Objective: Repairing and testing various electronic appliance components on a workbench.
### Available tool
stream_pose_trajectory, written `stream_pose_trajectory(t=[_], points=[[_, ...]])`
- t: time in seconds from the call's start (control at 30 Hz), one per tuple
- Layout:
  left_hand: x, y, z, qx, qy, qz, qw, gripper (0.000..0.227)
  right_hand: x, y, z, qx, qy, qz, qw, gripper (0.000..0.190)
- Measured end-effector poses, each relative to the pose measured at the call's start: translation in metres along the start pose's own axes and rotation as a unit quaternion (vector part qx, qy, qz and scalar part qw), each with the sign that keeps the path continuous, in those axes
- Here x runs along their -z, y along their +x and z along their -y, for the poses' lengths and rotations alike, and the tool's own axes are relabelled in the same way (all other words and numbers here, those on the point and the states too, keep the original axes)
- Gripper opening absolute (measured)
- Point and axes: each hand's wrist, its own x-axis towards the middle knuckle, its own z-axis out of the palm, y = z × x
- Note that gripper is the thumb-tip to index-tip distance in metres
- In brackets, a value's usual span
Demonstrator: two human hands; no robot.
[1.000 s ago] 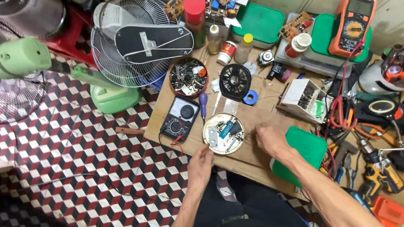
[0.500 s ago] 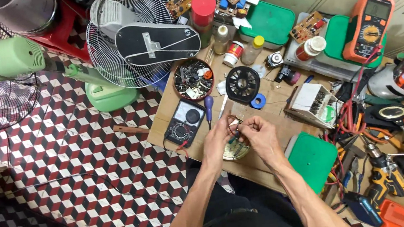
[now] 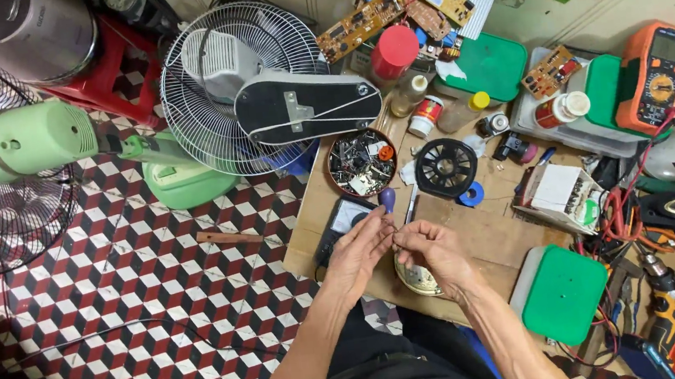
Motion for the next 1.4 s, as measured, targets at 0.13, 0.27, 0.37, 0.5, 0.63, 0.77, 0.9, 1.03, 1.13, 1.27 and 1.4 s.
stream_pose_trajectory(t=[0.13,0.27,0.37,0.5,0.63,0.77,0.9,1.03,1.13,1.27,1.4], points=[[0.012,0.006,-0.012,-0.04,-0.065,0.034,0.997,0.04,-0.025,0.015,-0.002,-0.017,0.047,-0.025,0.998,0.008],[0.013,0.014,-0.029,-0.054,0.023,0.02,0.998,0.039,-0.044,0.022,-0.001,0.039,0.03,-0.085,0.995,0.009],[0.015,0.02,-0.042,-0.047,0.158,-0.022,0.986,0.038,-0.06,0.011,0.012,0.111,-0.065,-0.132,0.983,0.011],[0.031,0.04,-0.056,-0.037,0.343,-0.003,0.939,0.036,-0.071,0.005,0.028,0.175,-0.282,-0.207,0.921,0.014],[0.037,0.071,-0.065,-0.029,0.408,0.006,0.912,0.034,-0.069,0.029,0.019,0.196,-0.357,-0.233,0.883,0.016],[0.046,0.144,-0.048,-0.081,0.376,-0.025,0.923,0.035,-0.065,0.049,0.017,0.192,-0.344,-0.212,0.894,0.02],[0.063,0.207,-0.044,-0.206,0.598,-0.037,0.773,0.043,-0.056,0.033,0.017,0.203,-0.37,-0.214,0.881,0.032],[0.071,0.197,-0.045,-0.428,0.714,-0.002,0.554,0.053,-0.005,0.012,-0.008,0.154,-0.354,-0.24,0.891,0.035],[0.039,0.154,-0.05,-0.481,0.725,-0.056,0.49,0.04,0.024,-0.015,-0.015,0.106,-0.337,-0.268,0.896,0.036],[-0.042,0.1,-0.042,-0.17,0.583,-0.057,0.793,0.041,0.068,-0.024,-0.029,0.057,-0.252,-0.277,0.926,0.037],[-0.117,0.088,0.004,-0.171,0.637,0.039,0.751,0.031,0.096,-0.024,-0.027,0.025,-0.187,-0.278,0.942,0.04]])
